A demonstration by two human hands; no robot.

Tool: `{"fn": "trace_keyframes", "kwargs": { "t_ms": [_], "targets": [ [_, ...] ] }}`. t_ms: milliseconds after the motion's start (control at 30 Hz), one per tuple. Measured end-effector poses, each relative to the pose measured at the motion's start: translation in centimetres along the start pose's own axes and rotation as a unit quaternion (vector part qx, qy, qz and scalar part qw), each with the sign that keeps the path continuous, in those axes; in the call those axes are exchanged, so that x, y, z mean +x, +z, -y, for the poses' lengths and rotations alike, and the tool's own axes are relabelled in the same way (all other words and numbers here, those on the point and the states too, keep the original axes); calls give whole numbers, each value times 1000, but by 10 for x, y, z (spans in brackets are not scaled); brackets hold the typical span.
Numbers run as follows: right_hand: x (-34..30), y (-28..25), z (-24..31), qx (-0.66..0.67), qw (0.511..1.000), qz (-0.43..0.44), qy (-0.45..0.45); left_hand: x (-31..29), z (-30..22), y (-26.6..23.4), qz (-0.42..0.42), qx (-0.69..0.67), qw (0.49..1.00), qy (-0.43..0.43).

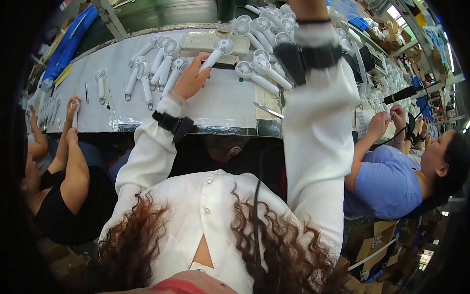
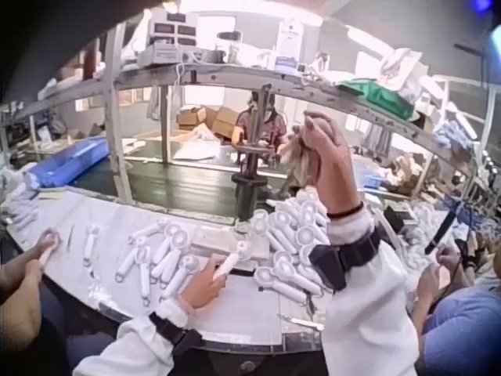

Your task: The person picks up a handheld fan, presses a small component into the fan head, and places it under a press. They then pick up another fan, use a blade to scrape the plastic edges, and set it down.

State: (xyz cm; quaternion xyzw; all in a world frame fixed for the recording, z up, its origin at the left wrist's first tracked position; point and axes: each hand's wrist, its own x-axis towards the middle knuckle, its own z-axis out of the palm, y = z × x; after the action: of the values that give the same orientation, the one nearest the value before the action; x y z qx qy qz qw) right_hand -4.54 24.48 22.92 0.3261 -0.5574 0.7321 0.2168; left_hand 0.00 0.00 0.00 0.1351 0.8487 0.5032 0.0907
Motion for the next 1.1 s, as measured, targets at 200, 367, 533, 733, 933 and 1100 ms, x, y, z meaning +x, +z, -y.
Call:
{"fn": "trace_keyframes", "kwargs": {
  "t_ms": [200,367,533,733,933,1100],
  "targets": [
    [2,32,-1,-128,985,-105,55,-53,9,14,-81,-1,989,124],
    [-65,-28,-77,-266,962,43,-34,-63,3,23,-152,29,960,233],
    [-174,5,-93,-225,950,89,198,-75,6,35,-102,-47,972,208],
    [-208,7,-97,-282,898,137,307,-85,-3,45,10,-113,990,82],
    [-227,11,-114,-211,939,145,229,-92,24,34,-118,21,985,125],
    [-220,-6,-96,-175,934,137,280,-84,39,5,-165,201,966,-19]
  ]
}}
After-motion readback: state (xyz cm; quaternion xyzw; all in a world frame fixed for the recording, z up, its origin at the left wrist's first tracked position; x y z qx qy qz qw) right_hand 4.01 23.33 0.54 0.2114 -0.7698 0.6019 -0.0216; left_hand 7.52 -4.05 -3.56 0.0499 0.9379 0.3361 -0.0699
